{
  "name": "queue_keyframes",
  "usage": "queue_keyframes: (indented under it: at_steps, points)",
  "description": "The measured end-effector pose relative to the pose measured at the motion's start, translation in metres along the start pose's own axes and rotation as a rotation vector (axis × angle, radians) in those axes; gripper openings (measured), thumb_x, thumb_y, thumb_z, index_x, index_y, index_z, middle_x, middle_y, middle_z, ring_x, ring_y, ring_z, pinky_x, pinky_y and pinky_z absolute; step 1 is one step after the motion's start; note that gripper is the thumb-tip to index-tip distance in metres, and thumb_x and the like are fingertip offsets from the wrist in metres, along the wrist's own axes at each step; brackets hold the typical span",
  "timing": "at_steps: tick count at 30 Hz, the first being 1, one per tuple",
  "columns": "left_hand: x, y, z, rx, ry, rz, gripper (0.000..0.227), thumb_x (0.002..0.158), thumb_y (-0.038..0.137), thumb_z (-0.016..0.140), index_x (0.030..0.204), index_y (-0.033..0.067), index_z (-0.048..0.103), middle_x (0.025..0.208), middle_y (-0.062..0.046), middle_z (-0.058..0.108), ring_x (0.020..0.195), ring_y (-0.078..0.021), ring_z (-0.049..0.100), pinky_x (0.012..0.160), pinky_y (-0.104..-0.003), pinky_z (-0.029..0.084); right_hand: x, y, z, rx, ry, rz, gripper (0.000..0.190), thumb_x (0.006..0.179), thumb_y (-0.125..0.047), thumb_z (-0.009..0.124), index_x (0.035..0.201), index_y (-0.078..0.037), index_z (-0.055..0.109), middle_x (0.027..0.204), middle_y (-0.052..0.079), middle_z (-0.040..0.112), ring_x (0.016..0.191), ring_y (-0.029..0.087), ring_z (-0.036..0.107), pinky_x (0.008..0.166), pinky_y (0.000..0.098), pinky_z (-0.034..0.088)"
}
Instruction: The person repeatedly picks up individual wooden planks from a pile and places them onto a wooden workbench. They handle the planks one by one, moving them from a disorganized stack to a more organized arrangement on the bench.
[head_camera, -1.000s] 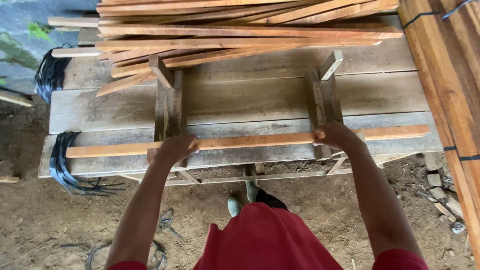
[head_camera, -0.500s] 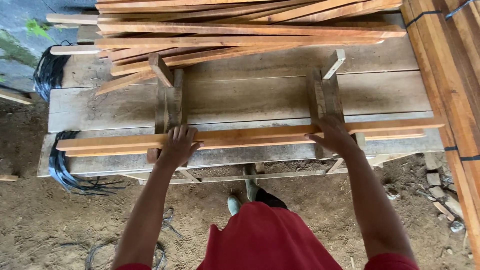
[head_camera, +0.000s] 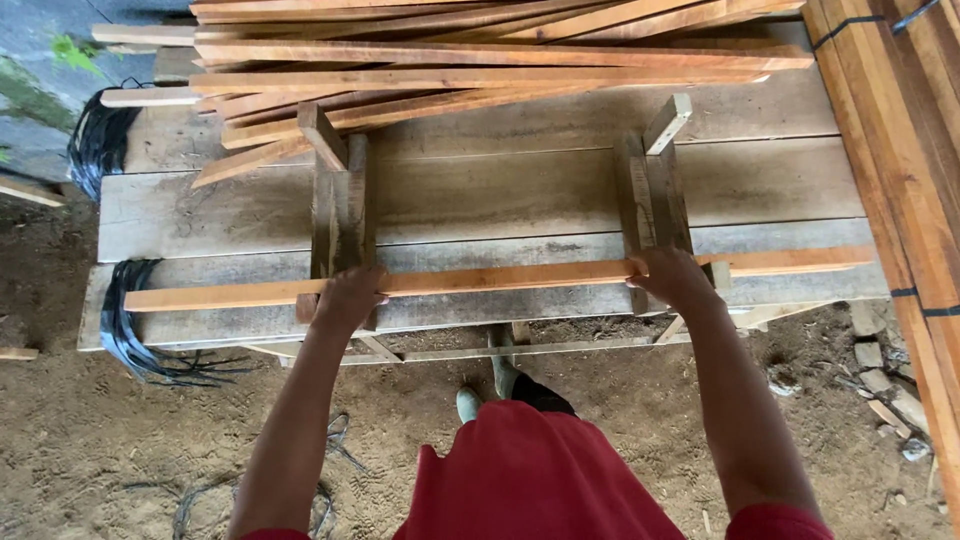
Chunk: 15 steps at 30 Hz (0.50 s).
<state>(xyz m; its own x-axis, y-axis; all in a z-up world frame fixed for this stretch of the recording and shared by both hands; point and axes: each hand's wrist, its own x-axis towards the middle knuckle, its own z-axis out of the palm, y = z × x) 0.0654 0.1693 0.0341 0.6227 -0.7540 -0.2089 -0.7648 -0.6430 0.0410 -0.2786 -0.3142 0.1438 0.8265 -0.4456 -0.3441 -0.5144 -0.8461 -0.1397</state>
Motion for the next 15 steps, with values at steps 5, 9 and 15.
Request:
queue_keyframes:
  at_steps: [5,9,15]
  points:
    - [0.001,0.0,-0.001,0.001,0.017,-0.001,0.053,0.084,0.036,0.08,0.132,0.0326,0.057,0.103,-0.008,0.072,0.098,-0.0341,0.076,0.081,-0.049,0.063,0.003,-0.007,0.0,-0.032,0.02,0.008,0.031,0.086,-0.039,0.077,0.111,-0.021,0.079,0.108,0.008,0.08,0.103,0.036,0.075,0.096,0.0516,0.057]
    - [-0.007,0.012,-0.029,-0.063,-0.043,-0.022,0.047,0.087,0.034,0.077,0.13,0.0301,0.06,0.107,-0.009,0.074,0.105,-0.0327,0.075,0.086,-0.047,0.063,-0.003,-0.018,-0.018,-0.037,-0.014,0.017,0.025,0.086,-0.036,0.075,0.105,-0.02,0.08,0.104,0.009,0.081,0.101,0.038,0.075,0.094,0.0516,0.057]
    - [-0.009,0.011,-0.039,-0.185,-0.075,-0.059,0.045,0.089,0.035,0.075,0.132,0.0329,0.061,0.113,-0.007,0.074,0.11,-0.0333,0.073,0.091,-0.048,0.062,0.005,-0.015,-0.008,-0.072,-0.031,0.005,0.029,0.088,-0.04,0.073,0.102,-0.016,0.08,0.102,0.012,0.08,0.1,0.039,0.075,0.094,0.0502,0.057]
